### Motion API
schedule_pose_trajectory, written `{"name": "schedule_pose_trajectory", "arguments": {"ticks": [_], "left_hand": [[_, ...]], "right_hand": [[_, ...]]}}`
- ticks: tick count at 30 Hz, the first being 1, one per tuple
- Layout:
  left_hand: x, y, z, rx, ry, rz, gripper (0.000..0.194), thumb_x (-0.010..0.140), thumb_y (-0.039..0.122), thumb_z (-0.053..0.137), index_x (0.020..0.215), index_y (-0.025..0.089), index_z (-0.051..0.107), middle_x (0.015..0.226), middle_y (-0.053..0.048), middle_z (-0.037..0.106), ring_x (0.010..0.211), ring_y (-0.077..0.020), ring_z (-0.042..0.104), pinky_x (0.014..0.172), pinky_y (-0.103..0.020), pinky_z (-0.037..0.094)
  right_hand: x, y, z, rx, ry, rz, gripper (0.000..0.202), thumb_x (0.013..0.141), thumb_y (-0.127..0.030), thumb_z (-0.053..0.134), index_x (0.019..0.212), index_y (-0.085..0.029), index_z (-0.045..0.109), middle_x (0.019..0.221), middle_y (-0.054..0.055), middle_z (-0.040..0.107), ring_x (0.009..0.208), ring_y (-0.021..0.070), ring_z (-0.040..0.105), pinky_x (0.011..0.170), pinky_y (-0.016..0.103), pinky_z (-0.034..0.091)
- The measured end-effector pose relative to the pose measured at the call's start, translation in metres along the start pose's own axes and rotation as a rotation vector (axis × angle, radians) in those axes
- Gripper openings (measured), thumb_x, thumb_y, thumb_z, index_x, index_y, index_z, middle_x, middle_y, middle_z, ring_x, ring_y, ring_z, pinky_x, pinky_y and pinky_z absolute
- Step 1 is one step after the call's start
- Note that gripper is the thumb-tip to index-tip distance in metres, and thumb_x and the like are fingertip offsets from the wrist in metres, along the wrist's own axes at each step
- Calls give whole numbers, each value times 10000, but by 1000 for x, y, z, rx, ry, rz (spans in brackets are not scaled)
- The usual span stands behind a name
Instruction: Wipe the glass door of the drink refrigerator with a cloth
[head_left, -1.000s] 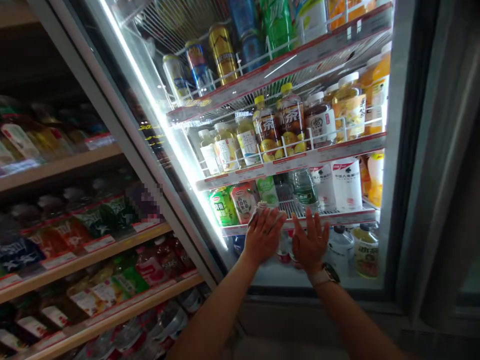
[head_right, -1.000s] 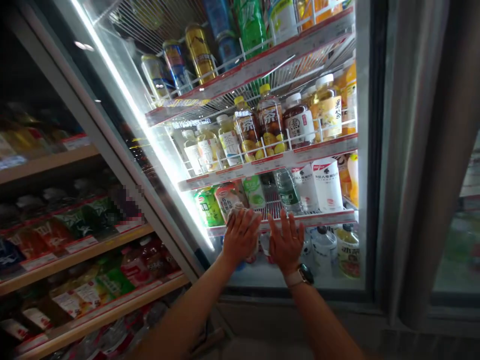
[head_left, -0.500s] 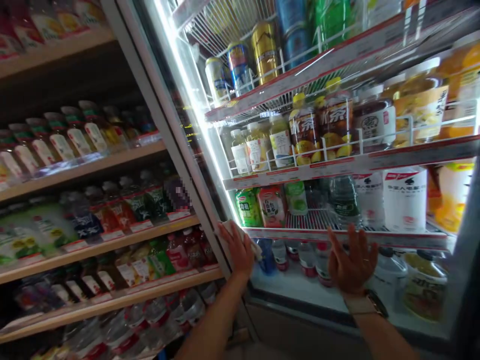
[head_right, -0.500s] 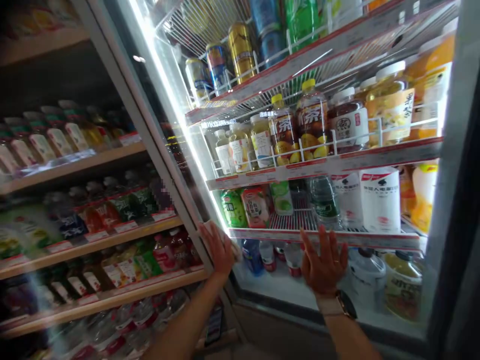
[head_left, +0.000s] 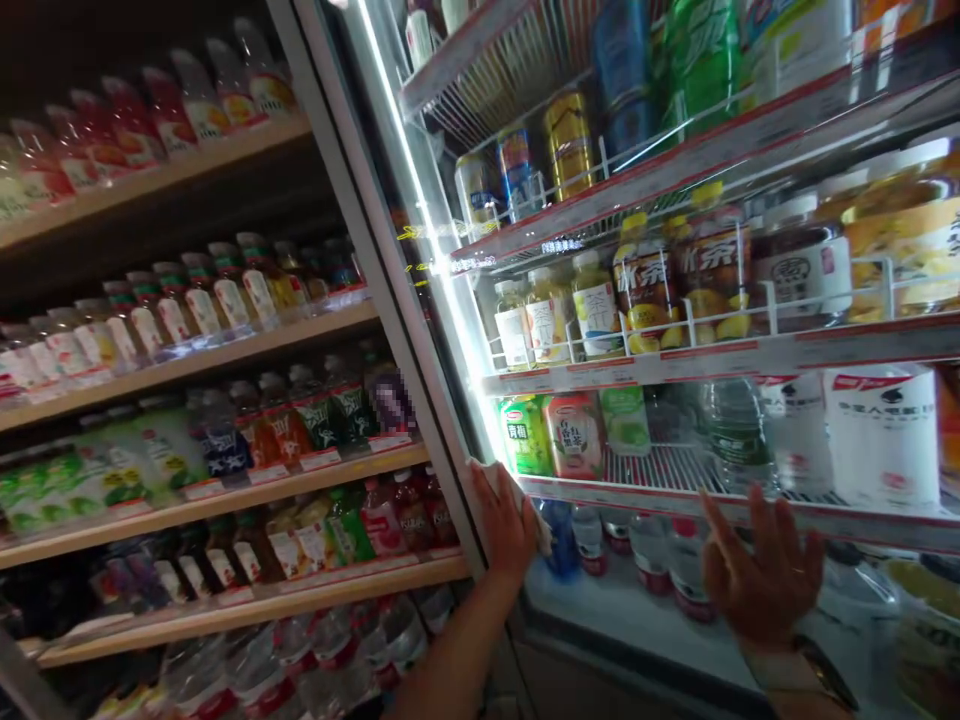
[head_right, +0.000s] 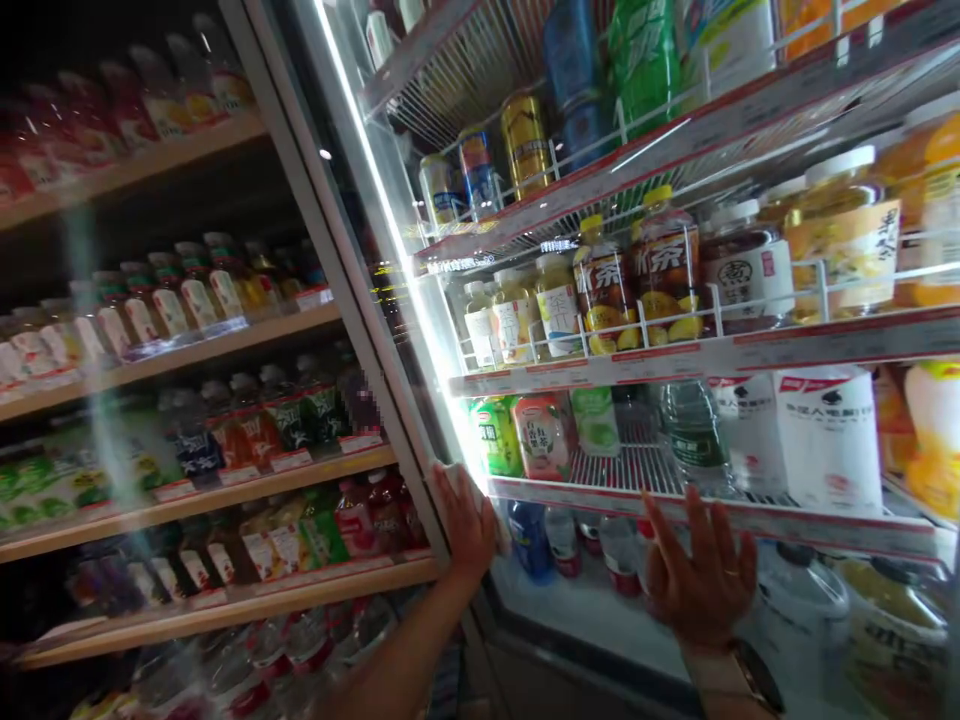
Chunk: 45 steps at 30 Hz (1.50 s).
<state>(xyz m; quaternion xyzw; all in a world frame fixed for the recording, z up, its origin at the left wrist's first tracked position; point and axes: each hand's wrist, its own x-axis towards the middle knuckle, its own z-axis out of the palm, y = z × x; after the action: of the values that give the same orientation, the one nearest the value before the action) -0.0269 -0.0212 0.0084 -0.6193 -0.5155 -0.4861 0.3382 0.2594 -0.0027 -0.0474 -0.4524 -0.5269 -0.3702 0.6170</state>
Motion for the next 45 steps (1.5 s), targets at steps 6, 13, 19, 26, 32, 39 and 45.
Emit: {"name": "schedule_pose_trajectory", "arguments": {"ticks": [6, 13, 19, 26, 32, 39, 45], "left_hand": [[-5, -7, 9, -116, 25, -30, 738, 951, 254, 460, 1570, 251, 58, 1653, -96, -65, 1512, -300, 3, 1212, -560, 189], [-8, 3, 20, -249, 74, -223, 822, 957, 355, 492, 1566, 191, -35, 1645, -163, 30, 1516, -287, 31, 1228, -532, 113], [-4, 41, 27, -261, 122, -312, 803, 959, 372, 493, 1570, 197, 3, 1645, -141, -28, 1511, -316, -27, 1221, -576, 40], [-18, 60, 36, -296, 87, -179, 779, 950, 362, 521, 1568, 208, 72, 1636, -157, 74, 1510, -319, 34, 1203, -619, 130], [-27, 54, 34, -253, 37, -15, 770, 948, 360, 534, 1564, 200, 102, 1625, -158, 128, 1509, -302, 60, 1198, -599, 195], [-24, 44, 23, -171, -18, 182, 761, 954, 381, 522, 1559, 156, 118, 1622, -167, 106, 1504, -315, 84, 1174, -565, 287], [-24, 37, 19, -144, -54, 212, 740, 962, 382, 503, 1559, 170, 123, 1622, -150, 128, 1501, -298, 83, 1173, -533, 311]], "right_hand": [[8, -1, -4, -42, 7, -74, 649, 873, -258, 500, 1497, -372, 365, 1562, 65, 384, 1360, 347, 458, 1076, 542, 372], [5, 1, -5, -90, -21, -86, 638, 886, -234, 464, 1506, -345, 359, 1593, 72, 322, 1394, 370, 402, 1101, 573, 333], [5, 0, -6, -138, -106, -67, 660, 902, -231, 431, 1531, -360, 278, 1628, 73, 229, 1441, 381, 312, 1106, 638, 288], [9, -5, -12, -152, -188, -73, 703, 906, -239, 449, 1556, -333, 198, 1653, 91, 114, 1488, 387, 173, 1116, 672, 232], [6, -9, -13, -141, -265, -3, 747, 896, -200, 445, 1562, -341, 137, 1659, 94, 51, 1493, 405, 124, 1109, 703, 214], [4, -15, -9, -132, -219, 19, 692, 930, -276, 428, 1564, -329, 155, 1658, 87, 55, 1491, 394, 149, 1114, 685, 202], [1, -11, -7, -98, -191, 23, 663, 934, -329, 426, 1555, -347, 195, 1657, 69, 87, 1486, 386, 178, 1128, 646, 196]]}}
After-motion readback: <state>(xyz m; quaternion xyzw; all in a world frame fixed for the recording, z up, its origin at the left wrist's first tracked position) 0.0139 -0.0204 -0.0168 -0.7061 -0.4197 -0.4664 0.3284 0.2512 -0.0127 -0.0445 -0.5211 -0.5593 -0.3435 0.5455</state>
